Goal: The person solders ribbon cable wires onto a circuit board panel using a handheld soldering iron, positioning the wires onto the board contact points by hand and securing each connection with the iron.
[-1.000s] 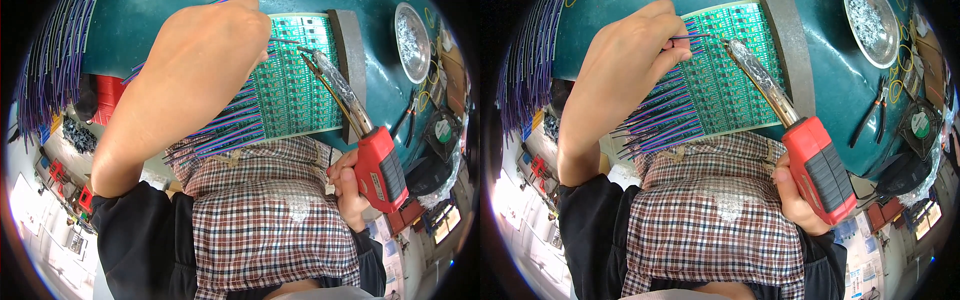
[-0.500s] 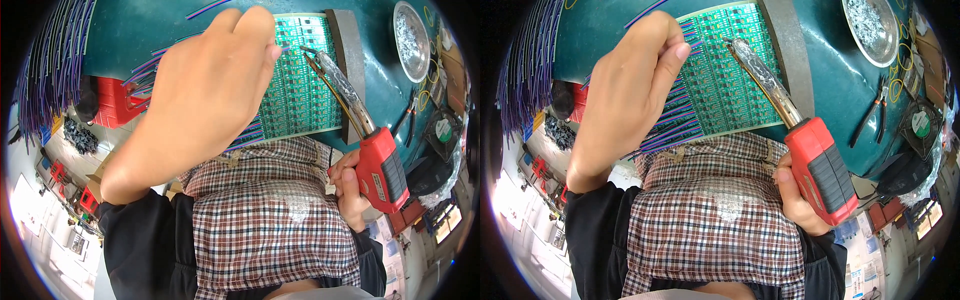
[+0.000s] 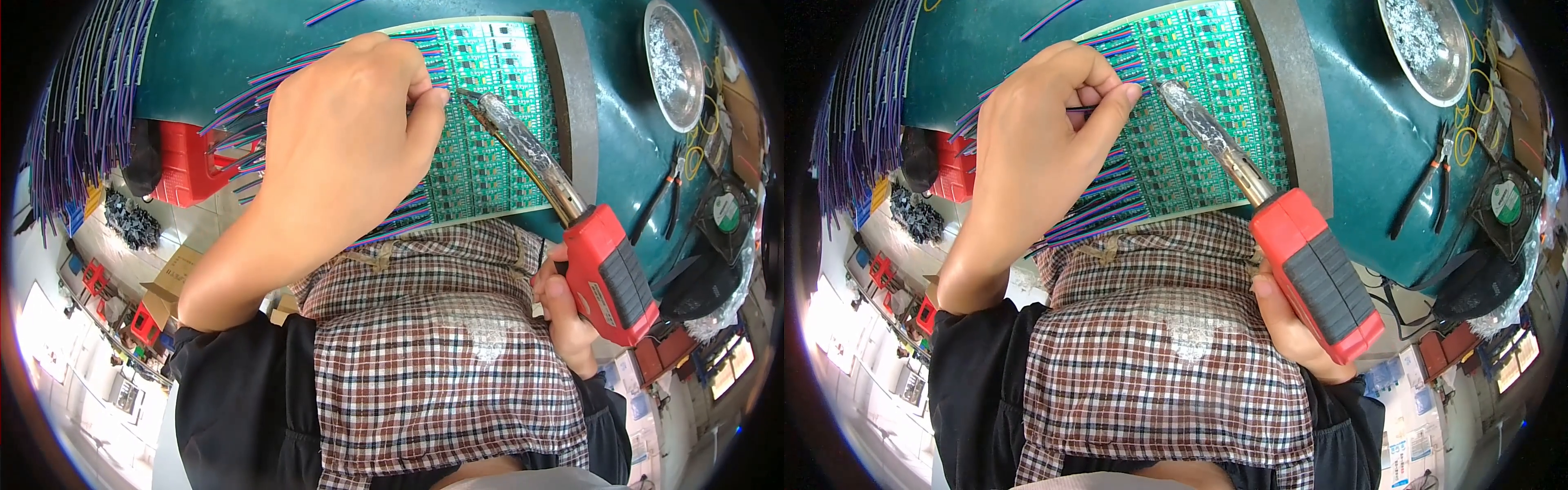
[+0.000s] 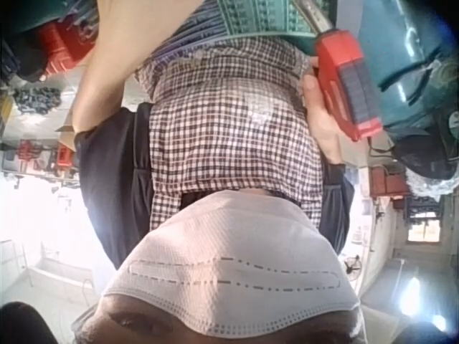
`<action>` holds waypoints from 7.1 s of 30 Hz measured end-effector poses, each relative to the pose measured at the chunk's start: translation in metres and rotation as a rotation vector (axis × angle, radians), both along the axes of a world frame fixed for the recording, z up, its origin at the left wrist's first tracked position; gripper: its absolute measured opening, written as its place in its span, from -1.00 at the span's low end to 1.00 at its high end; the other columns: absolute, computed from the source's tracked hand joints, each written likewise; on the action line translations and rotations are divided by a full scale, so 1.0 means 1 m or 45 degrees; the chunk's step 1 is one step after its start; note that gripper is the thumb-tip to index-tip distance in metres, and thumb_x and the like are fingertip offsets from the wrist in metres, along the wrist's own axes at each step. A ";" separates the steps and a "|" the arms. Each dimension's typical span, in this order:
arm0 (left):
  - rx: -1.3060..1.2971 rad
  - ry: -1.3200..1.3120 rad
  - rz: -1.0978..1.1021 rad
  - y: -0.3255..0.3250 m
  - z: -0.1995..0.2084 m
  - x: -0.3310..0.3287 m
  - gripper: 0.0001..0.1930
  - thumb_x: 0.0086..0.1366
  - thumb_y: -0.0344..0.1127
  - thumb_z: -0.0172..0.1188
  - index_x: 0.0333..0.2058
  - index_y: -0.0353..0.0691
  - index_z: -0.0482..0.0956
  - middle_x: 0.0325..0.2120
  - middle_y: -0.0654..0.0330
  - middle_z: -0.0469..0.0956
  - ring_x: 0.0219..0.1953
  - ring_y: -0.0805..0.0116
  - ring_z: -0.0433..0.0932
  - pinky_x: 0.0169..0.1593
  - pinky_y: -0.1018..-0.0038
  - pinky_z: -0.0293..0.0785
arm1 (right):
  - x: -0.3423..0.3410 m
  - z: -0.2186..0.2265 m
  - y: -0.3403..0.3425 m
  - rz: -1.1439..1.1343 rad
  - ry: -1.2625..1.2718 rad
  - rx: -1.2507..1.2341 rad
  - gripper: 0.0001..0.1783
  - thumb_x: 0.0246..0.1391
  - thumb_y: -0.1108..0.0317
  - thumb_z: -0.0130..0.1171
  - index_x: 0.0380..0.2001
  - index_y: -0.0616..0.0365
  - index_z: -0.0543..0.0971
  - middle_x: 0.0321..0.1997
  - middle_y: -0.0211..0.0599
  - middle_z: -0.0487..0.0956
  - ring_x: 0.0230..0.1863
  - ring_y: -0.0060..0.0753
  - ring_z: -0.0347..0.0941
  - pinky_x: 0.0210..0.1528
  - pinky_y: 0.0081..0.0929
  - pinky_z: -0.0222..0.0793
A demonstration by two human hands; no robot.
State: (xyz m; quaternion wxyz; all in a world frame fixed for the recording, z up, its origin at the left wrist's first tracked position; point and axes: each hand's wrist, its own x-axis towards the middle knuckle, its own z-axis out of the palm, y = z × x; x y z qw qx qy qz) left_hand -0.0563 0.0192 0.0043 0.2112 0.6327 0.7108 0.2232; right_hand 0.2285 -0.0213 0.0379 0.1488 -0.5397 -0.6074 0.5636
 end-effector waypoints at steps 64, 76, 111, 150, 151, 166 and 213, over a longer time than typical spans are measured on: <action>-0.045 -0.019 -0.078 0.005 0.001 -0.006 -0.81 0.21 -0.34 0.39 -0.44 -0.29 0.56 -0.54 0.20 0.49 -0.50 0.32 0.52 -0.37 0.42 0.47 | 0.002 0.000 0.001 0.021 -0.041 0.066 -0.88 0.22 0.45 0.16 -0.34 0.24 0.43 -0.53 -0.26 0.44 -0.59 -0.58 0.27 -0.50 -0.61 0.29; -0.029 0.004 -0.081 0.004 0.000 -0.006 -0.82 0.20 -0.34 0.39 -0.43 -0.29 0.58 -0.52 0.20 0.52 -0.50 0.34 0.53 -0.37 0.42 0.48 | 0.002 -0.001 0.003 0.096 -0.040 0.100 -0.88 0.21 0.46 0.15 -0.35 0.27 0.44 -0.55 -0.29 0.43 -0.60 -0.57 0.29 -0.52 -0.60 0.28; -0.049 0.034 0.141 0.056 0.028 -0.026 -0.84 0.31 -0.36 0.28 -0.31 -0.34 0.53 -0.30 -0.01 0.53 -0.20 0.09 0.52 -0.08 0.31 0.43 | 0.010 -0.003 -0.005 -0.074 0.050 0.090 -0.84 0.24 0.42 0.13 -0.19 0.27 0.43 -0.50 -0.28 0.43 -0.60 -0.60 0.25 -0.45 -0.55 0.31; 0.013 -0.007 0.010 -0.005 -0.001 0.005 -0.82 0.18 -0.37 0.37 -0.52 -0.26 0.55 -0.56 0.23 0.48 -0.59 0.40 0.44 -0.45 0.44 0.38 | 0.011 -0.003 -0.009 -0.026 -0.035 -0.001 -0.92 0.23 0.47 0.12 -0.25 0.23 0.47 -0.47 -0.28 0.47 -0.50 -0.56 0.34 -0.43 -0.58 0.32; 0.013 0.001 0.012 -0.005 -0.001 0.005 -0.82 0.18 -0.37 0.37 -0.52 -0.25 0.56 -0.56 0.23 0.48 -0.59 0.40 0.44 -0.45 0.44 0.38 | 0.016 -0.002 -0.007 0.016 -0.070 -0.040 -0.82 0.14 0.47 0.26 -0.18 0.20 0.57 -0.36 -0.27 0.58 -0.37 -0.42 0.50 -0.30 -0.47 0.43; 0.014 0.015 -0.005 -0.004 0.000 0.004 -0.82 0.14 -0.36 0.39 -0.51 -0.25 0.56 -0.53 0.22 0.52 -0.57 0.35 0.47 -0.43 0.41 0.40 | 0.011 0.000 -0.010 -0.026 -0.065 0.006 -0.83 0.14 0.49 0.26 -0.18 0.23 0.57 -0.38 -0.27 0.57 -0.40 -0.40 0.50 -0.30 -0.46 0.44; 0.010 0.038 -0.036 -0.010 0.002 0.007 -0.82 0.18 -0.32 0.39 -0.48 -0.23 0.58 -0.51 0.20 0.52 -0.54 0.34 0.51 -0.42 0.40 0.42 | 0.019 -0.003 -0.010 -0.014 0.009 0.152 -0.82 0.22 0.41 0.20 -0.20 0.22 0.43 -0.49 -0.29 0.42 -0.56 -0.56 0.31 -0.46 -0.53 0.33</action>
